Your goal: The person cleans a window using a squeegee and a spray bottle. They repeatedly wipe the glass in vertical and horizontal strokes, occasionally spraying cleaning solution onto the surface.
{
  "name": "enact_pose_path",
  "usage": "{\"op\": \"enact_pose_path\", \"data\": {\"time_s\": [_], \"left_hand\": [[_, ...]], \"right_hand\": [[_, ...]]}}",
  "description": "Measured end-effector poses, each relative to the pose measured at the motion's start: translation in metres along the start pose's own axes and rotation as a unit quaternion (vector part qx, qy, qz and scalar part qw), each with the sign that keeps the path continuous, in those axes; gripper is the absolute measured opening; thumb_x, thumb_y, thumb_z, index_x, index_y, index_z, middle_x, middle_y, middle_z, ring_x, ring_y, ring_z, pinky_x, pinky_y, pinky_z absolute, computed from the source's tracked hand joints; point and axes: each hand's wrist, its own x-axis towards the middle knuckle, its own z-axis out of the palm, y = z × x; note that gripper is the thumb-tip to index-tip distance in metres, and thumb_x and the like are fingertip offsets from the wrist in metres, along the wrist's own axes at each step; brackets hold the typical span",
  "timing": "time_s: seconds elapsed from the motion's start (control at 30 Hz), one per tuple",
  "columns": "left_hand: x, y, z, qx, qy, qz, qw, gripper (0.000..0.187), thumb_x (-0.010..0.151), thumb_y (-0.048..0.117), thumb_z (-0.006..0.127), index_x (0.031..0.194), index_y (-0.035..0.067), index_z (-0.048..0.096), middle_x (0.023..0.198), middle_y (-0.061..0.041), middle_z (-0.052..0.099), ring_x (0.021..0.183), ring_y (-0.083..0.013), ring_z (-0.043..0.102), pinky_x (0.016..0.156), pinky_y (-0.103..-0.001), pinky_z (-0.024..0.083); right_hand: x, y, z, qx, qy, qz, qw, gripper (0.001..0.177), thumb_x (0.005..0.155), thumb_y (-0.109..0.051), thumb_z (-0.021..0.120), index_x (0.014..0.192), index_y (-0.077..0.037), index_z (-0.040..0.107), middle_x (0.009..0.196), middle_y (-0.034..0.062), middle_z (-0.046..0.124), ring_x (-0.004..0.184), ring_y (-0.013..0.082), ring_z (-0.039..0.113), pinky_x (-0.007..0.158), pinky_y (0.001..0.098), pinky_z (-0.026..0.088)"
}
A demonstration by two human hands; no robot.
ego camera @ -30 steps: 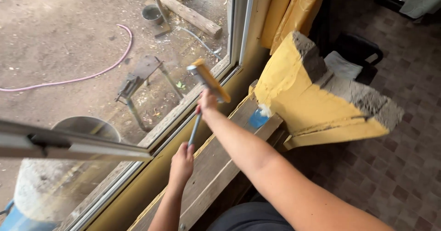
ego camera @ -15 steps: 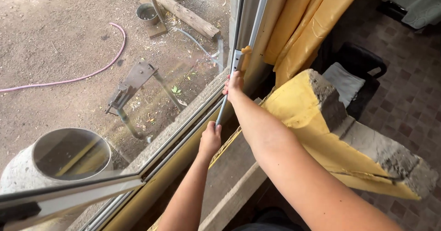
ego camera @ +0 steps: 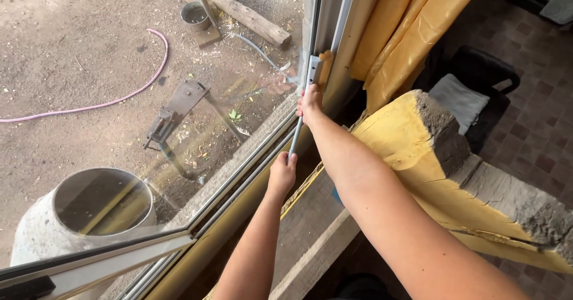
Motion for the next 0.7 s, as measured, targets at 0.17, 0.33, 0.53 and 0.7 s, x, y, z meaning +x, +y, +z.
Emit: {"op": "enact_pose_path", "data": {"time_s": [0.17, 0.33, 0.53, 0.7], "left_hand": [[-0.031, -0.005, -0.020, -0.014, 0.021, -0.010, 1.000, 0.036, 0.101, 0.043, 0.047, 0.111, 0.014, 0.065, 0.103, -0.019, 0.070, 0.109, -0.0380, 0.064, 0.092, -0.050, 0.050], [-0.046, -0.042, -0.027, -0.019, 0.041, -0.012, 0.999, 0.032, 0.101, 0.043, 0.047, 0.109, 0.017, 0.065, 0.093, -0.015, 0.070, 0.103, -0.0342, 0.066, 0.088, -0.047, 0.051], [-0.076, -0.071, -0.047, -0.031, 0.060, -0.010, 0.998, 0.032, 0.101, 0.043, 0.047, 0.106, 0.018, 0.065, 0.089, -0.015, 0.070, 0.101, -0.0341, 0.066, 0.086, -0.047, 0.051], [-0.109, -0.098, -0.067, -0.027, 0.081, -0.023, 0.996, 0.030, 0.101, 0.043, 0.047, 0.106, 0.021, 0.066, 0.083, -0.011, 0.070, 0.095, -0.0308, 0.067, 0.084, -0.045, 0.051]], "right_hand": [[-0.023, 0.015, 0.005, 0.020, -0.046, 0.018, 0.999, 0.037, 0.091, -0.041, 0.029, 0.079, -0.011, 0.046, 0.051, -0.0026, 0.028, 0.031, 0.0089, 0.029, 0.026, 0.0260, 0.027], [-0.061, 0.030, 0.010, 0.009, -0.063, 0.026, 0.998, 0.035, 0.092, -0.042, 0.027, 0.077, -0.014, 0.043, 0.052, -0.0034, 0.027, 0.032, 0.0078, 0.028, 0.027, 0.0245, 0.026], [-0.098, 0.056, 0.021, 0.023, -0.083, 0.023, 0.996, 0.034, 0.091, -0.043, 0.028, 0.078, -0.014, 0.043, 0.048, -0.0028, 0.028, 0.029, 0.0100, 0.028, 0.025, 0.0267, 0.024], [-0.135, 0.083, 0.029, 0.018, -0.103, 0.038, 0.994, 0.033, 0.092, -0.042, 0.029, 0.080, -0.015, 0.042, 0.049, -0.0030, 0.028, 0.030, 0.0099, 0.029, 0.025, 0.0264, 0.026]]}}
